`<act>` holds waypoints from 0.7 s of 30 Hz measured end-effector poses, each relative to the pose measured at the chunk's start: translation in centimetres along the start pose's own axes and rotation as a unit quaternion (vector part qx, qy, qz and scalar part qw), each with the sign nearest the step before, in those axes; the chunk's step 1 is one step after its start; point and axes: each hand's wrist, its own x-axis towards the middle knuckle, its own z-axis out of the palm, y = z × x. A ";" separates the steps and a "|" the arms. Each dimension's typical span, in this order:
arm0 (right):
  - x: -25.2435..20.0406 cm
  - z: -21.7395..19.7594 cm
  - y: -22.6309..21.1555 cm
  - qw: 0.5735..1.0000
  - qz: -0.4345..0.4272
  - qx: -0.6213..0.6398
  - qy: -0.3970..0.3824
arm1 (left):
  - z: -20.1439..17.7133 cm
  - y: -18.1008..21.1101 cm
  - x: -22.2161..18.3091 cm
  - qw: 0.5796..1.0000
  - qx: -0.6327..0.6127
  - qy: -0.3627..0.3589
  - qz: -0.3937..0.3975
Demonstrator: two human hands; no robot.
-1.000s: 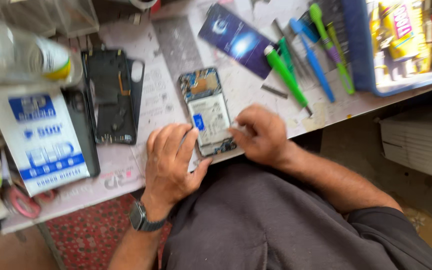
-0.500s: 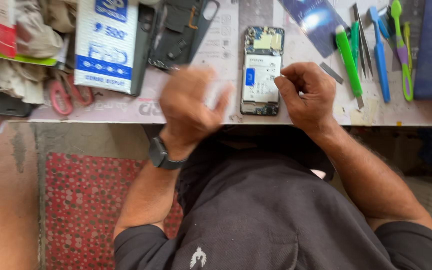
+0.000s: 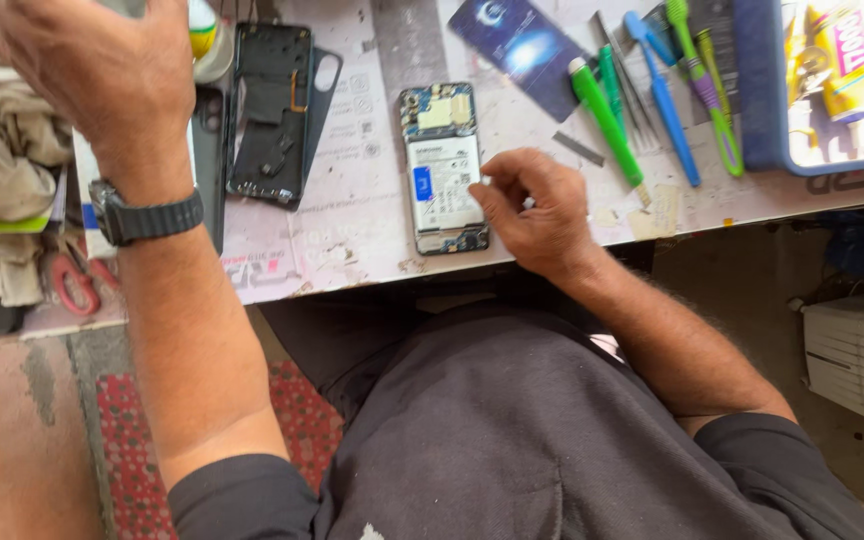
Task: The person cleans the internal components of a disassembled smartphone using a spray bottle and toothbrushes. They apply liquid to the battery and circuit areas, then scrub with a green toothbrush followed by a blue toothbrush.
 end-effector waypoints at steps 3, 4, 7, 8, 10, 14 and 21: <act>0.7 0.0 -1.0 1.000 -0.008 0.015 0.000 | -0.7 0.7 1.0 0.995 -0.086 -0.032 -0.026; 0.7 -0.2 -1.4 1.000 -0.024 -0.004 0.007 | -0.9 1.1 1.1 0.991 -0.121 -0.024 -0.046; 0.5 -1.9 -2.2 0.997 -0.047 -0.052 0.026 | -2.0 1.6 0.8 0.984 -0.144 0.002 -0.102; 0.3 -3.1 -2.3 0.997 -0.039 -0.062 0.031 | -2.8 1.8 0.5 0.985 -0.141 0.022 -0.093; -0.1 -6.1 -2.3 0.995 -0.012 -0.081 0.052 | -4.6 2.4 0.4 0.986 -0.142 0.071 -0.049; -1.0 -11.2 -1.9 0.985 0.052 -0.137 0.090 | -6.5 5.8 3.4 0.951 -0.303 -0.004 0.068; -0.9 -14.8 -1.7 0.957 0.082 -0.250 0.125 | -0.4 20.0 7.6 0.845 -0.476 -0.197 0.144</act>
